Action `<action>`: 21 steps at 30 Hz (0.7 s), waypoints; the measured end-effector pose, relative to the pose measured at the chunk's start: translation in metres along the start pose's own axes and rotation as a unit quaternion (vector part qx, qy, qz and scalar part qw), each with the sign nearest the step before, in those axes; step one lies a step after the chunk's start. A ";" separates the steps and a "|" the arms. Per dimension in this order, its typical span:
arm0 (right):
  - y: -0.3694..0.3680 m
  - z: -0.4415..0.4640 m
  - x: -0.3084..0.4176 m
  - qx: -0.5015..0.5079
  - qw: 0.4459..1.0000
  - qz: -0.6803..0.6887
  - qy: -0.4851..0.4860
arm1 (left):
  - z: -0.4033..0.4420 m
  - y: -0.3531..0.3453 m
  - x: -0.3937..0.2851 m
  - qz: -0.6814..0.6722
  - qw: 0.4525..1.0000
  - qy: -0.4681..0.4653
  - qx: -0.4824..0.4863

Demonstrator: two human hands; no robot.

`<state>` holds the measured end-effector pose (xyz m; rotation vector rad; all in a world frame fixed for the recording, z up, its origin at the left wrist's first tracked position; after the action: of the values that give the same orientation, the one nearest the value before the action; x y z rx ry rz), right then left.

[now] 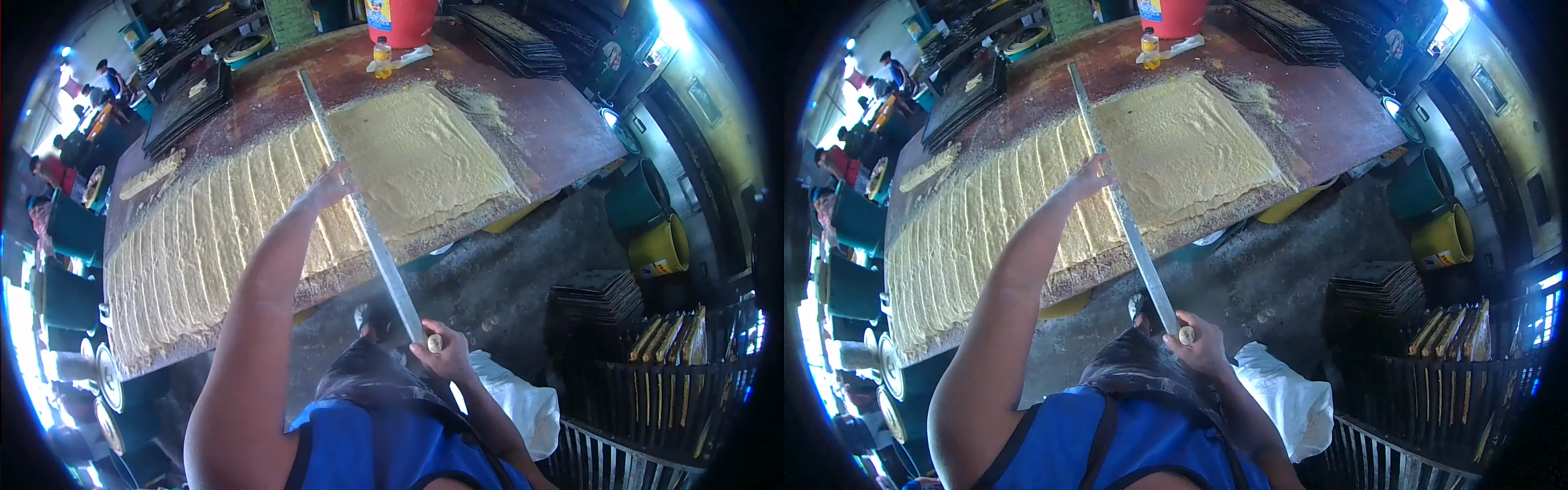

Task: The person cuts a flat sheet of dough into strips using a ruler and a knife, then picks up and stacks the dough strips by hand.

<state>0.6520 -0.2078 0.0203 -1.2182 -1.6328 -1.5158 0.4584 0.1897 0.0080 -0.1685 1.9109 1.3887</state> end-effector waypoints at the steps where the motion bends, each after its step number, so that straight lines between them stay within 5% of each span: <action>1: 0.002 0.002 -0.002 0.003 1.000 0.015 -0.018 | -0.001 0.000 -0.005 0.060 0.998 0.000 -0.004; 12: 0.010 0.014 -0.024 0.040 0.982 0.154 -0.105 | 0.003 -0.017 -0.044 0.156 0.984 -0.039 -0.076; 14: 0.014 0.014 -0.011 0.002 0.993 0.118 -0.018 | 0.001 -0.016 -0.041 0.150 0.982 -0.029 -0.112; 21: 0.014 0.017 -0.012 -0.020 0.996 0.089 0.003 | 0.006 -0.023 -0.033 0.149 0.987 0.002 -0.065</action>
<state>0.6722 -0.1951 0.0123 -1.3419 -1.4538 -1.4454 0.4963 0.1753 0.0102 0.0555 1.9050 1.7137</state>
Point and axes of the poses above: each hand's wrist, its own z-axis towards the middle knuckle, its own y-axis out of the back of the hand, x = y × z, the point moved 9 cm from there along z, towards the middle knuckle, and after that the axes turned 9 degrees about -y, right-handed, at the moved point
